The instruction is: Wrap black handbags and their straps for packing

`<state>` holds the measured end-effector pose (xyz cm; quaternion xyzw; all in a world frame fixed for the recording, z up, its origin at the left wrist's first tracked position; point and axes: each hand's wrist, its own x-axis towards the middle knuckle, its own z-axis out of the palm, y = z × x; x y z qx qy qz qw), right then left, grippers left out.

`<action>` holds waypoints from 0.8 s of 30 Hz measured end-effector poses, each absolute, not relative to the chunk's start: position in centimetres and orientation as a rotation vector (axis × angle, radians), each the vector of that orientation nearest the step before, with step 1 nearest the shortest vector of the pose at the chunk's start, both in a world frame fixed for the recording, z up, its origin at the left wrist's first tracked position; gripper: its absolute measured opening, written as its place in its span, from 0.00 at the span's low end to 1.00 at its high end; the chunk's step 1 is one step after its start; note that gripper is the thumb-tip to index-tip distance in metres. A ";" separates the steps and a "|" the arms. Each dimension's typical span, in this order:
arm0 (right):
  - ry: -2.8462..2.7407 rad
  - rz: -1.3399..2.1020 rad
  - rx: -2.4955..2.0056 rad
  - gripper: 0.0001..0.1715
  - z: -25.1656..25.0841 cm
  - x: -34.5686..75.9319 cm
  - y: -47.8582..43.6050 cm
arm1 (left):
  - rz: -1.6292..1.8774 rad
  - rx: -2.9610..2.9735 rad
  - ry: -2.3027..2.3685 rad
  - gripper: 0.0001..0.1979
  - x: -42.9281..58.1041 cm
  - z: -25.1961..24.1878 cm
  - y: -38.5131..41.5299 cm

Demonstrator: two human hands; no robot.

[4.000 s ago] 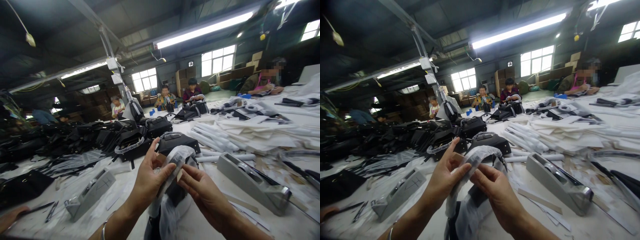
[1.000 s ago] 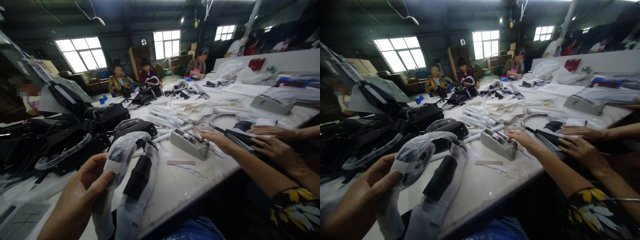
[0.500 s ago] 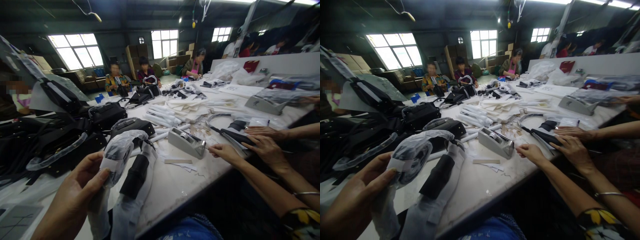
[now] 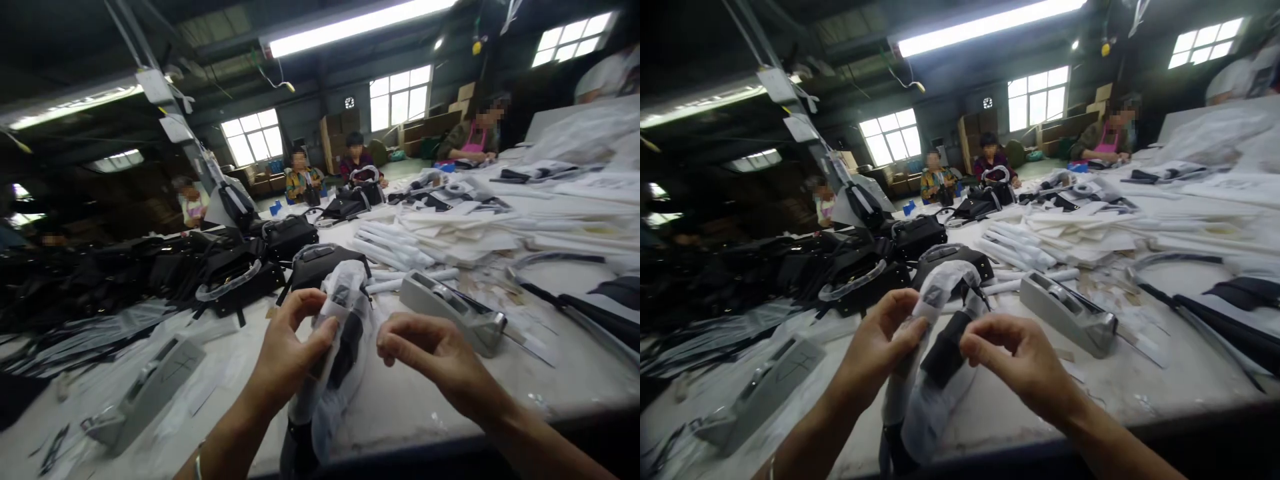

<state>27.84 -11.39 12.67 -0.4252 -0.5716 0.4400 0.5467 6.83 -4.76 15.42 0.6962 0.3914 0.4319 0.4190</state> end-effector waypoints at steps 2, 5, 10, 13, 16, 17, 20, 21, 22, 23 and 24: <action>-1.357 1.031 -0.958 0.15 13.7 25.7 -10.4 | 1.117 1.789 0.983 0.13 7.1 15.3 -5.0; -1.356 0.935 -1.047 0.19 14.0 24.3 -9.0 | 1.161 1.840 1.006 0.13 7.3 15.2 -5.4; -1.398 0.843 -1.185 0.24 14.0 24.4 -8.5 | 1.189 1.861 1.000 0.14 7.1 14.8 -5.2; -1.426 0.881 -1.215 0.25 14.2 24.8 -8.6 | 1.154 1.847 0.969 0.15 6.8 14.6 -4.8; -1.423 0.887 -1.261 0.26 14.1 25.2 -8.2 | 1.101 1.782 0.928 0.15 6.7 14.9 -4.6; -1.414 0.893 -1.288 0.27 13.9 25.4 -7.9 | 1.070 1.744 0.905 0.16 6.6 15.0 -4.6; -1.375 0.990 -1.335 0.32 12.7 25.6 -6.7 | 0.987 1.628 0.843 0.16 6.5 15.3 -4.7; -1.372 1.060 -1.303 0.34 12.2 25.6 -6.2 | 0.963 1.574 0.819 0.17 6.5 15.3 -4.7; -1.376 1.139 -1.245 0.36 11.6 25.5 -5.7 | 0.941 1.513 0.790 0.17 6.5 15.2 -4.7; -1.382 1.207 -1.183 0.38 11.0 25.5 -5.3 | 0.921 1.442 0.761 0.19 6.5 15.1 -4.6; -1.387 1.257 -1.135 0.39 10.5 25.4 -4.8 | 0.894 1.368 0.729 0.20 6.5 15.0 -4.5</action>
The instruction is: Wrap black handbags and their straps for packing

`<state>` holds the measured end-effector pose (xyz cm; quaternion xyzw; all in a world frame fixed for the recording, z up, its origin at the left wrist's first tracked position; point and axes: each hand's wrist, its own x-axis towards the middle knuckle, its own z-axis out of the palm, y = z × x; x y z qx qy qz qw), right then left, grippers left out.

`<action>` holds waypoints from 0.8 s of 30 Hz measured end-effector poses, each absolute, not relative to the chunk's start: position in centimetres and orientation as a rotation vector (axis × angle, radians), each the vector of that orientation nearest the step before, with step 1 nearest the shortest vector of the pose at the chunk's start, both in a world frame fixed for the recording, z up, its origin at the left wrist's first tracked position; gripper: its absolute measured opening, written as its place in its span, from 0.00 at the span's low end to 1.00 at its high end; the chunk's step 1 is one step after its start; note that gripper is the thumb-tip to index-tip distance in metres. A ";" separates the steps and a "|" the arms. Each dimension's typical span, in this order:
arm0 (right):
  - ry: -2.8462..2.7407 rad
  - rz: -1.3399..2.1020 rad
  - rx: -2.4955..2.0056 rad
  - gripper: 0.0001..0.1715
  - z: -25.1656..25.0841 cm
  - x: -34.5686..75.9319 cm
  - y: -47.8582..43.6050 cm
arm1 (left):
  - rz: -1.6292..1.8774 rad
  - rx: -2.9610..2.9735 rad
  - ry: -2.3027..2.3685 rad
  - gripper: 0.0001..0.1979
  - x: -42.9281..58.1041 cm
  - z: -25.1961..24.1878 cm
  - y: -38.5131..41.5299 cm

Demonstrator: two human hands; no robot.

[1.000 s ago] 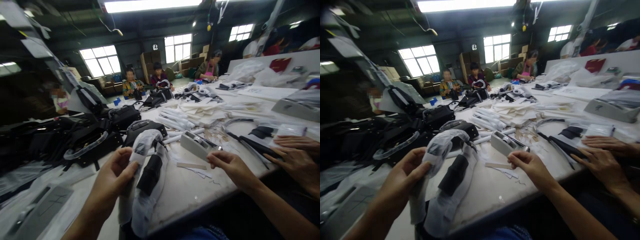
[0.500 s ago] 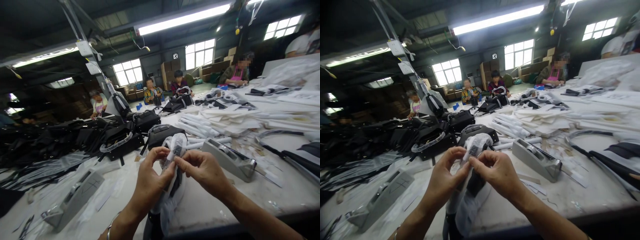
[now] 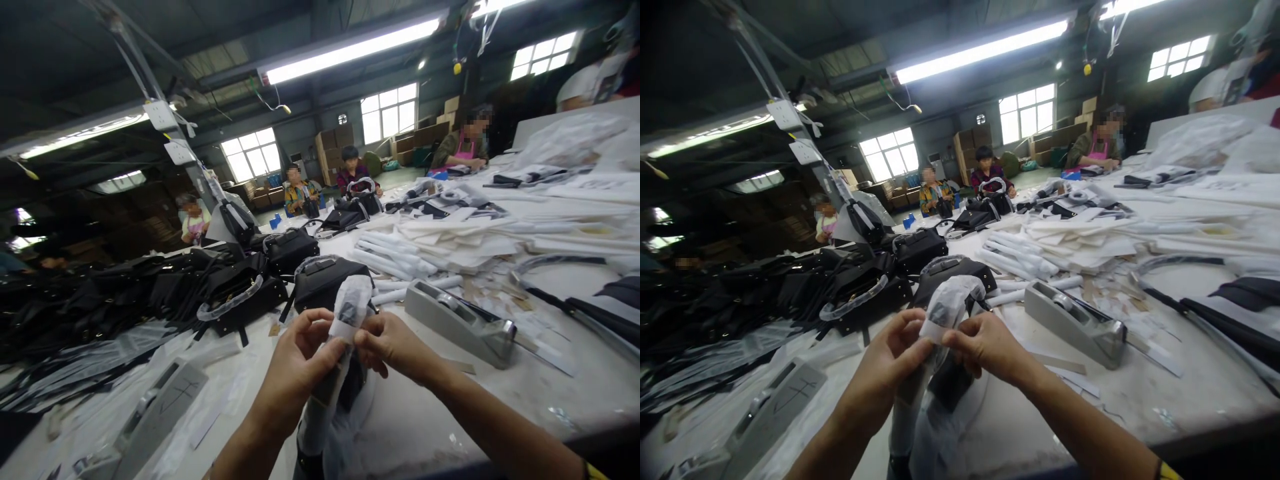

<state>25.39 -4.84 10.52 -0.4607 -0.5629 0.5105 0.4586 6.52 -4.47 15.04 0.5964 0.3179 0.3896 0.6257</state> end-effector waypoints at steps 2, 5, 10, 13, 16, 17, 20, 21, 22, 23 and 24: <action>-1.377 1.298 -1.123 0.39 9.8 25.3 -4.3 | 0.874 1.252 0.704 0.21 6.5 14.9 -4.3; -1.316 1.168 -1.264 0.36 9.7 25.6 -4.6 | 0.886 1.177 0.731 0.23 6.5 15.0 -4.2; -1.171 1.059 -1.079 0.27 11.0 25.6 -7.8 | 0.943 1.194 0.807 0.24 6.4 15.6 -4.6; -1.093 1.178 -0.876 0.44 12.0 24.7 -9.6 | 0.956 1.286 0.829 0.19 6.4 15.8 -4.9; -1.057 1.247 -0.729 0.56 12.7 23.4 -10.1 | 0.955 1.388 0.858 0.17 6.7 15.5 -5.5; -1.032 1.252 -0.705 0.57 12.9 23.1 -10.1 | 0.962 1.419 0.863 0.17 6.9 15.3 -5.7; -0.950 1.229 -0.744 0.56 12.7 22.4 -10.0 | 1.083 1.572 0.869 0.14 7.8 14.5 -6.5; -0.931 1.209 -0.782 0.54 12.6 22.4 -10.0 | 1.133 1.633 0.871 0.13 8.2 14.3 -6.8; -0.926 1.184 -0.821 0.53 12.4 22.4 -10.0 | 1.176 1.684 0.870 0.11 8.4 14.1 -7.1; -0.935 1.157 -0.856 0.52 12.3 22.5 -10.0 | 1.205 1.716 0.858 0.10 8.6 14.1 -7.4; -0.953 1.123 -0.886 0.51 12.1 22.7 -10.0 | 1.212 1.725 0.823 0.10 8.6 14.1 -7.6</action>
